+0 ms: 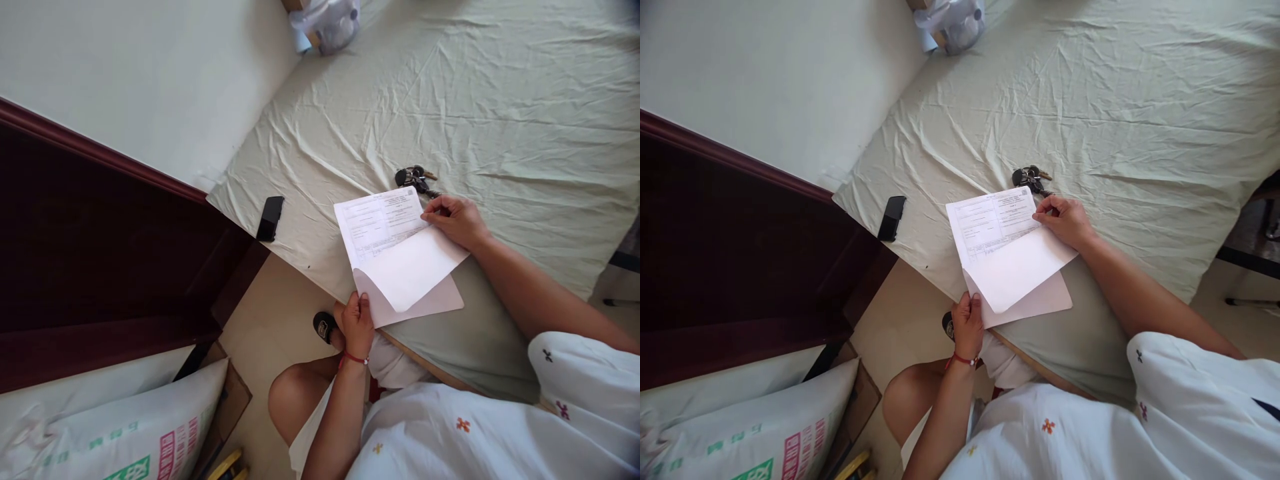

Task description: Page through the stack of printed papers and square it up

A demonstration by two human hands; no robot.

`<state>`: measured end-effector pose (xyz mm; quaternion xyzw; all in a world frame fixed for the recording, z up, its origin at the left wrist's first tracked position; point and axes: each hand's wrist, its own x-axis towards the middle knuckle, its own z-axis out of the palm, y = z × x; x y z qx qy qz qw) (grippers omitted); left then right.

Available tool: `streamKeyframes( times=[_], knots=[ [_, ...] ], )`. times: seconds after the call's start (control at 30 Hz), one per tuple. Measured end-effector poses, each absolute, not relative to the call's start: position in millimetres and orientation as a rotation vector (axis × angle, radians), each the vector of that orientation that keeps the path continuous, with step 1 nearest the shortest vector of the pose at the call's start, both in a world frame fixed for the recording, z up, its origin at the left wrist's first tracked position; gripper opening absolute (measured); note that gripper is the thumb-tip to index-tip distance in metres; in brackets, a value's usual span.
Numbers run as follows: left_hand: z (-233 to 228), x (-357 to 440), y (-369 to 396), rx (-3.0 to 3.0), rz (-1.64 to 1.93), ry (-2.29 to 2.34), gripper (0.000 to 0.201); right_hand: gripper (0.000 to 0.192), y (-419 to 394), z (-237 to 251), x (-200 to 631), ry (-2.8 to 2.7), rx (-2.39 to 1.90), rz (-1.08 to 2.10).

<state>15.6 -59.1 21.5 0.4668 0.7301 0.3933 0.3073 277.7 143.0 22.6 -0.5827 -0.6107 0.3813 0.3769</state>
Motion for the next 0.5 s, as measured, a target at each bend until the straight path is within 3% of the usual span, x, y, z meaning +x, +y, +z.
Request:
streamKeyframes(
  times=[0.2,0.37,0.5],
  knots=[
    [18.3,15.7,-58.4,1.199,1.026,1.925,0.043,0.017,141.7,27.8,274.1,-1.638,-1.572,0.872],
    [17.4,15.9,-59.2,1.141,1.052,1.935,0.041,0.054,143.4,26.3,274.0,-1.717,-1.548,0.873],
    [23.8,19.0,-57.2,1.173,1.047,1.944,0.043,0.061,145.2,25.6,278.2,-1.713,-1.507,0.952]
  ],
)
